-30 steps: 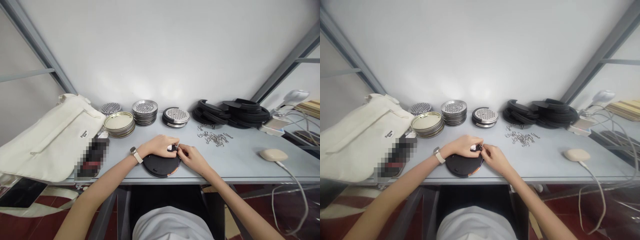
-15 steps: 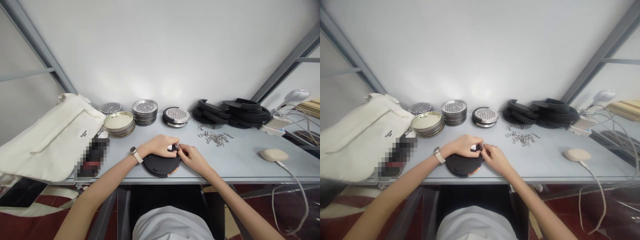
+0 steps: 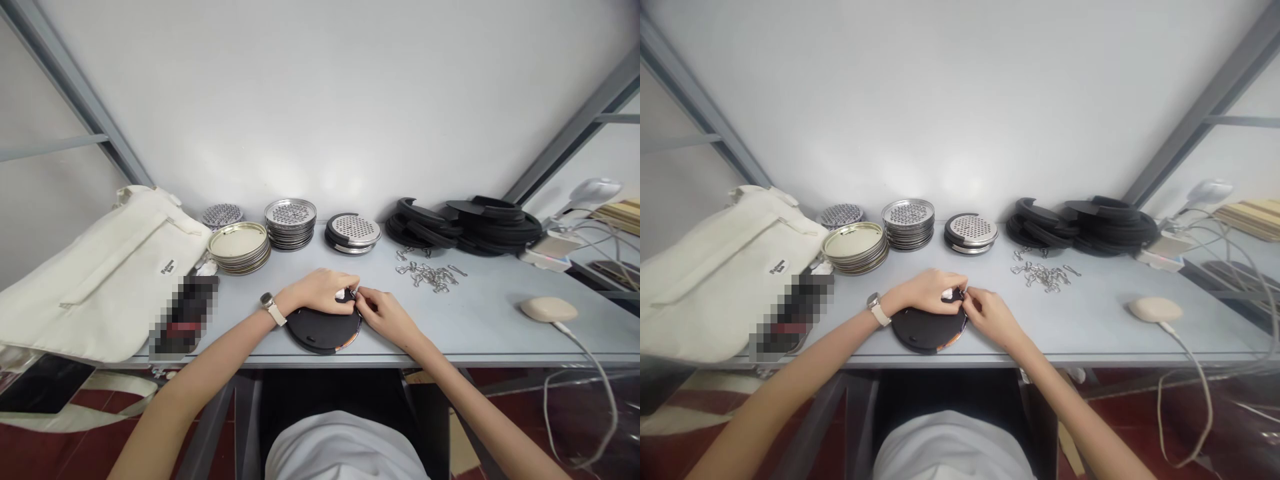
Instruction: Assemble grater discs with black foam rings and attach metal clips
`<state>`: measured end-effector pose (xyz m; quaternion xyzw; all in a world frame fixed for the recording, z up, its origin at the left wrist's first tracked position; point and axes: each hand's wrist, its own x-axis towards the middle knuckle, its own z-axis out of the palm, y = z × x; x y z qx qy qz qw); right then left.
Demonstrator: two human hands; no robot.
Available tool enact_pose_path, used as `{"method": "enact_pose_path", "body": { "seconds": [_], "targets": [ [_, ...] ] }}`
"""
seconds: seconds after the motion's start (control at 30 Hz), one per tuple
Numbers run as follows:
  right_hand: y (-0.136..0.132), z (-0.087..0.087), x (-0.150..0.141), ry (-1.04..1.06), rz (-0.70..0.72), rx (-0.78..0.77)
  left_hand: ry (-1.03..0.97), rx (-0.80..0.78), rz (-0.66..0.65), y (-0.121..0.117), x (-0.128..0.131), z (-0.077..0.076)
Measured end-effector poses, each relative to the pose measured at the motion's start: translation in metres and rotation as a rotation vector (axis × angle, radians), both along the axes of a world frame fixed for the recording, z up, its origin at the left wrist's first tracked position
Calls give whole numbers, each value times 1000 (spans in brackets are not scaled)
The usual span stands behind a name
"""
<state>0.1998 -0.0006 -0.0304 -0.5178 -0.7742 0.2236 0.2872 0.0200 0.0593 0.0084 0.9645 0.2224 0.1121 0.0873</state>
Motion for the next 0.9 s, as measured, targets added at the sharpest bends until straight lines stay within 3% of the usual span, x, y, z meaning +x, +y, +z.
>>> {"method": "enact_pose_path", "body": {
  "seconds": [0.9],
  "targets": [
    [0, -1, 0, -3, -4, -23, 10, 0, 8, -1, 1, 2]
  ]
}}
